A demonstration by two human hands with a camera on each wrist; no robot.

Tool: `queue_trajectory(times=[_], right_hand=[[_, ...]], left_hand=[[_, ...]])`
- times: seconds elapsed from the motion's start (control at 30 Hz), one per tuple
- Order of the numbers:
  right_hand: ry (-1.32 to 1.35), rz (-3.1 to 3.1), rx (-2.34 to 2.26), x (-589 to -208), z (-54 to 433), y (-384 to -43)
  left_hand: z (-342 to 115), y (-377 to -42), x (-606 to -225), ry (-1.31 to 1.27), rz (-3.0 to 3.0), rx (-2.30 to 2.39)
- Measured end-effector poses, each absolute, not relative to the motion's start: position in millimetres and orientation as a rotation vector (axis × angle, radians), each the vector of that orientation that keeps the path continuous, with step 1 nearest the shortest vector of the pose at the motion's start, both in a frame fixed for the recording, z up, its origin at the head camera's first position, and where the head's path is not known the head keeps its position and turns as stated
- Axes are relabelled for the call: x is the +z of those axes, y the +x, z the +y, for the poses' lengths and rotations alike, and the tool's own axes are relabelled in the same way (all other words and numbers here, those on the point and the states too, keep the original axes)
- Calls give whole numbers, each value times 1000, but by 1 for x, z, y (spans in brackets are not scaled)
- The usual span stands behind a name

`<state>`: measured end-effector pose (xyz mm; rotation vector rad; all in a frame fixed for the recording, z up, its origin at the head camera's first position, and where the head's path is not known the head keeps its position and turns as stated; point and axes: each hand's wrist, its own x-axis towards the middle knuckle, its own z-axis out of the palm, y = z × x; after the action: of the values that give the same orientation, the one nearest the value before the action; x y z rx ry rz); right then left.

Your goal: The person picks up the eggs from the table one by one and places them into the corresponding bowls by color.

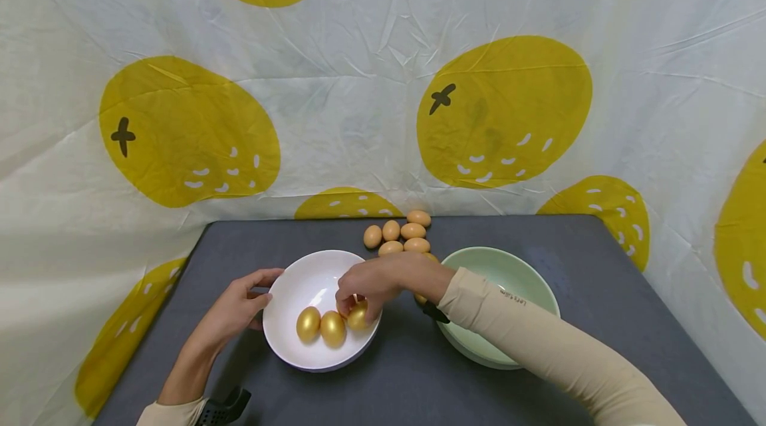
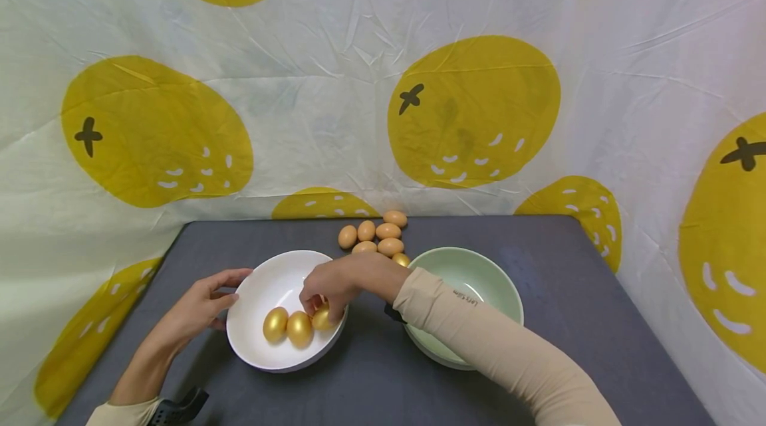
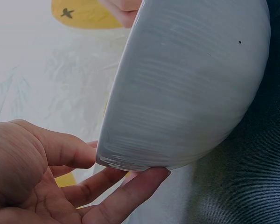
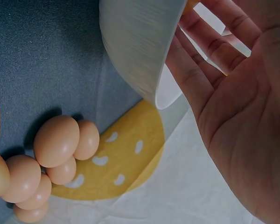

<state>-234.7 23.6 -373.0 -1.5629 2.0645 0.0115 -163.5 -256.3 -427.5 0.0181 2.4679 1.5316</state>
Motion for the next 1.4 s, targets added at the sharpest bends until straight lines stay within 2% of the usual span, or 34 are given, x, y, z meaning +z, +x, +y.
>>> queue_trajectory(times=[0.27, 0.63, 1.4], right_hand=[[-1593, 2072, -36, -373, 27, -236], [-1537, 2143, -164, -353, 51, -248], [-1463, 2203, -273, -351, 97, -278]], left_hand=[[-257, -163, -427, 31, 2463, 1537], [-257, -163, -427, 47, 2452, 1551], [-257, -163, -424, 28, 2464, 1535]])
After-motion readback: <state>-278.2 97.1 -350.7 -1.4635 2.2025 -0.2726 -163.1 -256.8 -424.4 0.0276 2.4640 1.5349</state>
